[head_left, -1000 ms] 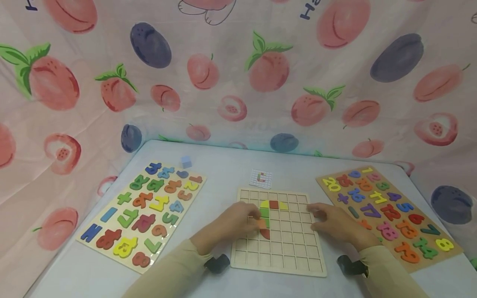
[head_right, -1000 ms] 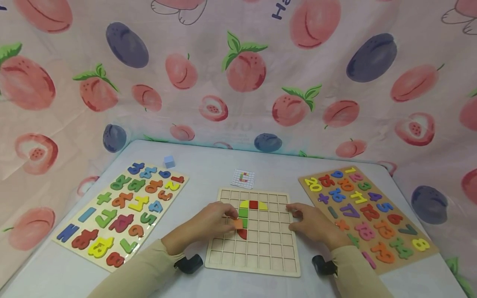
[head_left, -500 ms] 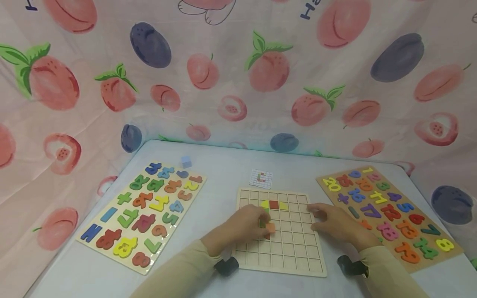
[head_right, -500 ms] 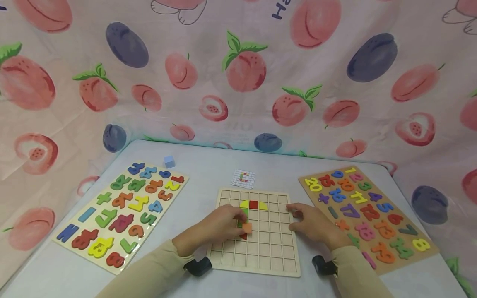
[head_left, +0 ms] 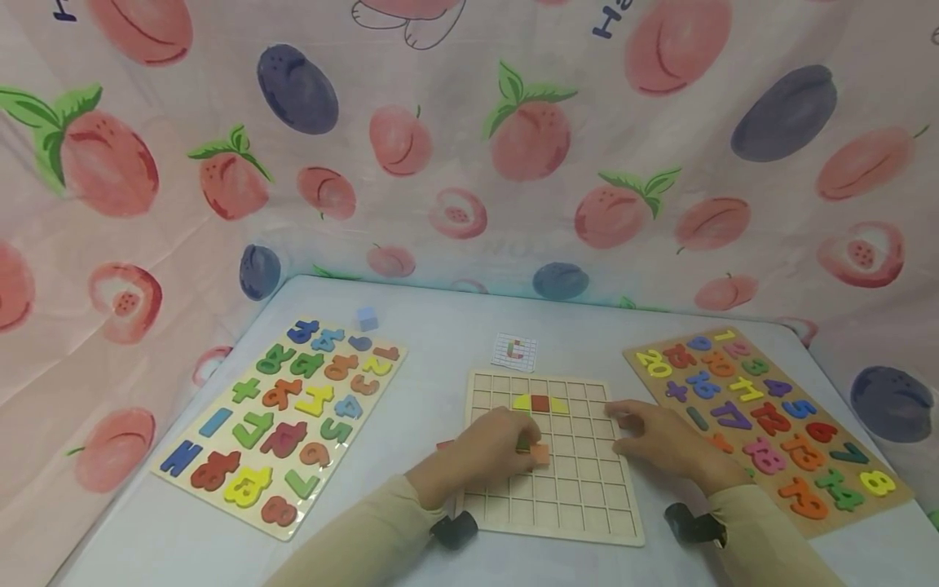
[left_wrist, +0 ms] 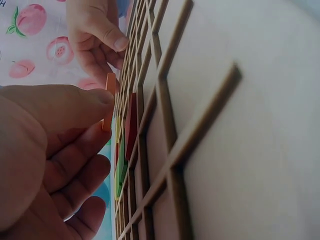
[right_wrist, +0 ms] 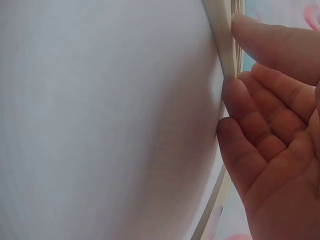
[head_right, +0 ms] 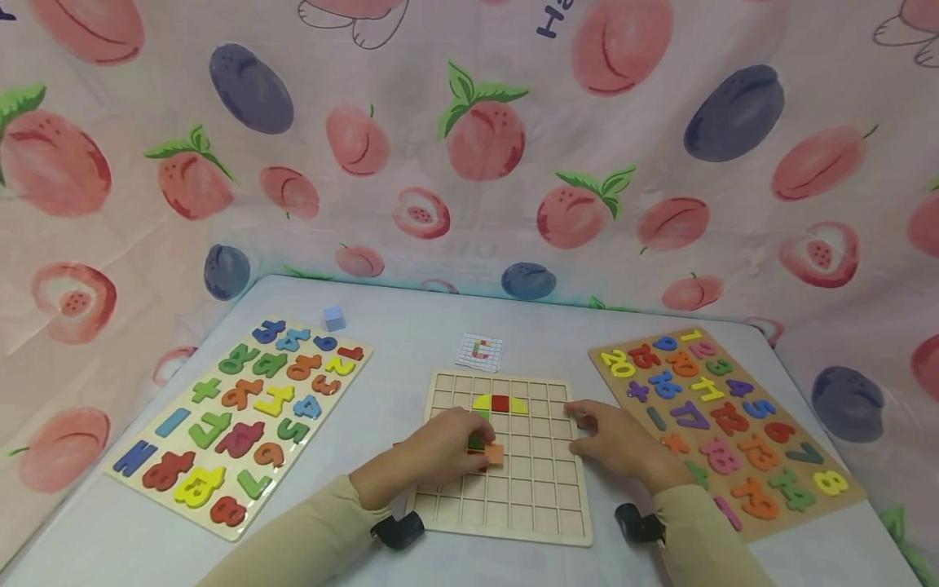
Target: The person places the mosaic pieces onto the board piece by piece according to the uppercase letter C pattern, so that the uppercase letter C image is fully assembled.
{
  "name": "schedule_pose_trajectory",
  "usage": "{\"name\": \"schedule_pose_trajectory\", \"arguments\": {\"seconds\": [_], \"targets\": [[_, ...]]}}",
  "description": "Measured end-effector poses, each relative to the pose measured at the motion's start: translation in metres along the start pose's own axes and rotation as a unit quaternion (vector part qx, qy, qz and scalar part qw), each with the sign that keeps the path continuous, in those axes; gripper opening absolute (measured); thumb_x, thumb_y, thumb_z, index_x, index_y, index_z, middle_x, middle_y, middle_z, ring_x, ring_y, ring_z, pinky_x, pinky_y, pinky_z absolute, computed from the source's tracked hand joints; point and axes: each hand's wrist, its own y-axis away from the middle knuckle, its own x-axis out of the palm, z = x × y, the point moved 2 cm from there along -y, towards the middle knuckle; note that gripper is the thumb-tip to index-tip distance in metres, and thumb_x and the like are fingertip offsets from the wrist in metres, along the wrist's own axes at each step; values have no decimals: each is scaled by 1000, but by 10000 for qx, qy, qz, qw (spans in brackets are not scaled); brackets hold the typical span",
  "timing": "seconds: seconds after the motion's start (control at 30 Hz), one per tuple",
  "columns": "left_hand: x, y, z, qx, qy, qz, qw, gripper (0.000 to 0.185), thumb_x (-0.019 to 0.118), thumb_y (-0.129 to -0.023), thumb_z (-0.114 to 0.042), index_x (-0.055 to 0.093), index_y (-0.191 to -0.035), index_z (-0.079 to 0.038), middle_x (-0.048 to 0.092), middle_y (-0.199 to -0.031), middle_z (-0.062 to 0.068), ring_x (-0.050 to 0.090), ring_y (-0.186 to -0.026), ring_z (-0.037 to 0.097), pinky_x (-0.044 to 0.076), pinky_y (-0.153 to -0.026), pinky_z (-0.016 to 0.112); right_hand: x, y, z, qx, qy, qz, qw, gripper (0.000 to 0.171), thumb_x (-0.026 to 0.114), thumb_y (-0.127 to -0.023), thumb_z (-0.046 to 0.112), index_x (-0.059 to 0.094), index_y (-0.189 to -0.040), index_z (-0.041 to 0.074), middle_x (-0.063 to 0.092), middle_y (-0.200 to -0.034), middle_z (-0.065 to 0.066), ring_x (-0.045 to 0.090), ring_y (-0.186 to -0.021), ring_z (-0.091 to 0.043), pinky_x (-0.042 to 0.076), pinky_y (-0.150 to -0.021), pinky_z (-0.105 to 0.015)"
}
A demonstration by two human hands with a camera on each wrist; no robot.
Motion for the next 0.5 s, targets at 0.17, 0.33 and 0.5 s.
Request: {"name": "schedule_pose_trajectory", "arguments": {"seconds": [0.17,0.33,0.5], "targets": [[2,0,-1,25,-1,-43,10000,23,78,-89,-25,73,-107,-12,67,-95,-10,53,-86,5,48,-79,22,0,0,0,39,8,15,10000,63,78,-87,28,54,-142,10,57,-138,-21,44,-132,-46,36,-102,-64],[3,1,-3,91,-89,-59,9999,24,78,-88,-26,73,-108,-12,68,-94,-9,53,-85,5,48,-78,22,0,0,0,14,22,14,10000,63,78,-87,28,54,-142,9,57,-138,-22,44,-132,-46,36,-102,-64],[1,2,-6,189,-129,-103,9997,26,78,-88,-28,73,-107,-11,67,-91,-10,52,-82,4,48,-75,21,0,1,0,-68,18,-11,10000,63,77,-87,28,54,-142,9,57,-138,-21,44,-132,-46,36,-103,-64]]}}
